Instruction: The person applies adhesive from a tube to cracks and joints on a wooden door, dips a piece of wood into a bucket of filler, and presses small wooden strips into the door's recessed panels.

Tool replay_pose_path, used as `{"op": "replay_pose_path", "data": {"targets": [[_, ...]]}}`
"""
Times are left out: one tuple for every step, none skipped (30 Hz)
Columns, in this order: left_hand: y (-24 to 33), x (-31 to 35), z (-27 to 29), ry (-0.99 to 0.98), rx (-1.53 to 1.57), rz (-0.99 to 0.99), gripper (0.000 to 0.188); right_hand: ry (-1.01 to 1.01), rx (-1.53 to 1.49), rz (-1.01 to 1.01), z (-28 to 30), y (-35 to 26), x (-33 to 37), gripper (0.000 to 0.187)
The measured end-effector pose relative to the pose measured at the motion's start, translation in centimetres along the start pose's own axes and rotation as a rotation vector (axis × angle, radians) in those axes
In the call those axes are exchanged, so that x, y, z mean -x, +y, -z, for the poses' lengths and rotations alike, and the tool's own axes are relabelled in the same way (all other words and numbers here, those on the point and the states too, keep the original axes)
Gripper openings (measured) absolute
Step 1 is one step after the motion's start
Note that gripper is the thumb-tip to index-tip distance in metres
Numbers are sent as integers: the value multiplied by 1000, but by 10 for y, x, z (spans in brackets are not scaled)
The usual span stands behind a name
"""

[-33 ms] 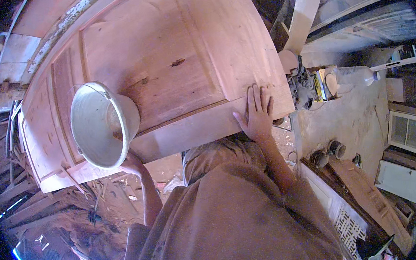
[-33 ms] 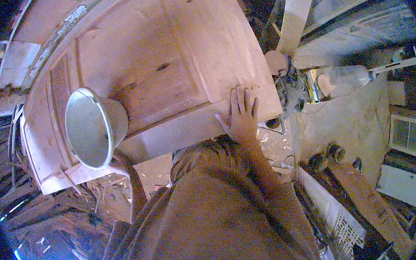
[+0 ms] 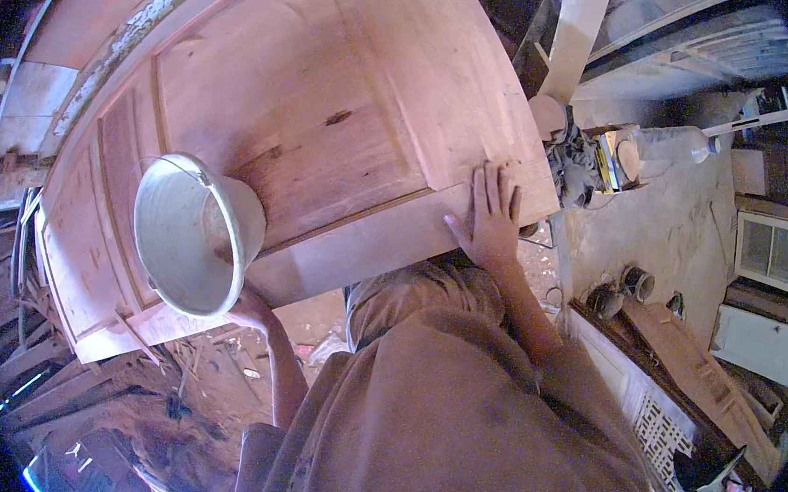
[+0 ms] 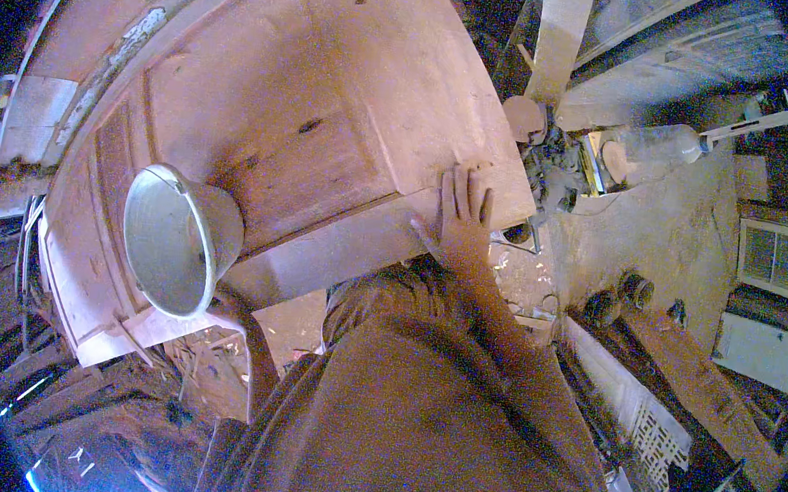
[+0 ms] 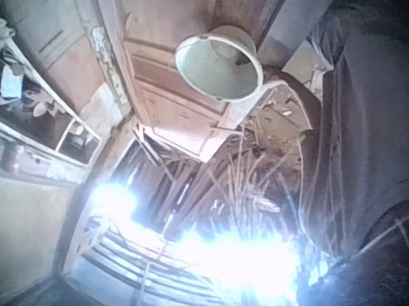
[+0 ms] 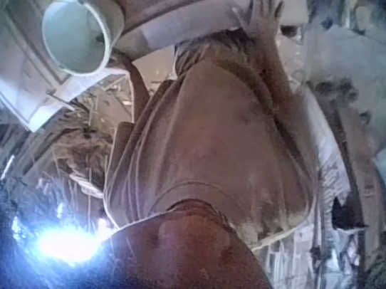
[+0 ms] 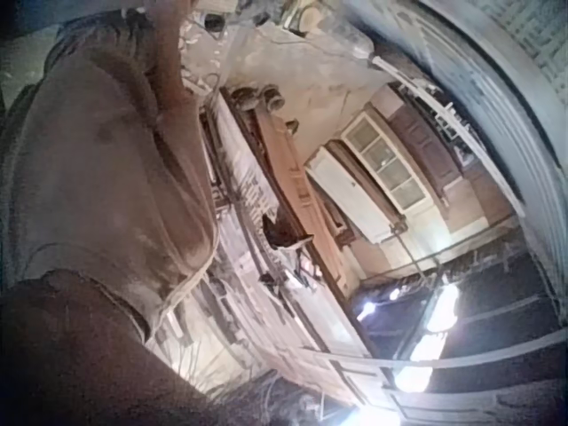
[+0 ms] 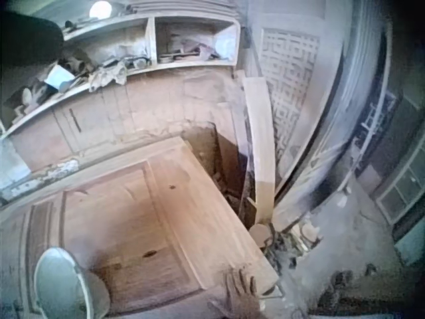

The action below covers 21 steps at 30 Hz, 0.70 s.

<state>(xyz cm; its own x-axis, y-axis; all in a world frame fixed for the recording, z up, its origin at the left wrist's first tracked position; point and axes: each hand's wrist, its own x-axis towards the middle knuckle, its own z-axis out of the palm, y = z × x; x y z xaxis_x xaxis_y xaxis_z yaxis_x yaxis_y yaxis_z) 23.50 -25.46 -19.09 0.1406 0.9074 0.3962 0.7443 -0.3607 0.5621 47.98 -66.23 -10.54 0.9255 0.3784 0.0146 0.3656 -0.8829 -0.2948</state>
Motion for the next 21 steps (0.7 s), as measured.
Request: {"op": "replay_pose_path", "data": {"targets": [[-23, -3, -2, 35, 6, -5, 52, -12, -39, -14, 2, -5, 3, 92], [-37, -5, -4, 61, 17, -13, 53, -15, -48, -5, 4, -11, 4, 92], [-31, -4, -4, 55, 21, -14, 53, -35, -19, 38, 10, -16, 5, 91], [-24, -4, -5, 66, 30, -29, 54, -55, 10, 80, 12, -19, 6, 91], [-16, -4, -4, 76, 39, -44, 55, -54, 13, 71, 9, -19, 5, 91], [-1, -4, 0, 68, 48, -51, 55, -35, 21, 60, 5, -16, 3, 90], [17, -2, 5, 45, 78, -53, 54, -10, 30, 56, 2, -12, -2, 89], [26, 0, 6, 22, 108, -55, 54, 1, 37, 50, 1, -8, -3, 89], [1, -7, 9, 39, 15, -80, 54, 29, 36, 53, 1, -7, -8, 90], [22, -1, 16, 18, 28, -48, 53, 36, 48, 33, 2, -1, -4, 91], [26, 2, 16, -21, -22, 14, 52, 32, 63, 28, 5, 4, -3, 91], [23, 1, 17, -33, -52, 44, 52, 58, 32, -3, 8, 6, -5, 92], [21, 1, 17, -50, -81, 76, 52, 83, 2, -33, 11, 8, -7, 93], [13, 2, 14, -20, -66, 85, 51, 79, 5, -29, 10, 11, -7, 93], [11, 0, 10, 11, -49, 90, 50, 84, 22, -67, 8, 12, -9, 94], [8, 0, 8, 12, -50, 93, 50, 90, 38, -104, 5, 13, -9, 95], [5, 0, 5, 25, 12, 33, 50, 89, 39, -101, 4, 12, -9, 95], [2, 0, 4, 40, 71, -28, 50, 73, 94, -64, 1, 8, -8, 96], [-6, 0, 0, 43, 66, -24, 50, 57, 148, -27, 0, 5, -8, 98], [-16, -2, -5, 58, 31, -36, 48, 54, 146, -21, -1, 3, -9, 98], [-31, -2, -8, 67, 9, -37, 47, 33, 123, 14, -3, 0, -10, 98]]}}
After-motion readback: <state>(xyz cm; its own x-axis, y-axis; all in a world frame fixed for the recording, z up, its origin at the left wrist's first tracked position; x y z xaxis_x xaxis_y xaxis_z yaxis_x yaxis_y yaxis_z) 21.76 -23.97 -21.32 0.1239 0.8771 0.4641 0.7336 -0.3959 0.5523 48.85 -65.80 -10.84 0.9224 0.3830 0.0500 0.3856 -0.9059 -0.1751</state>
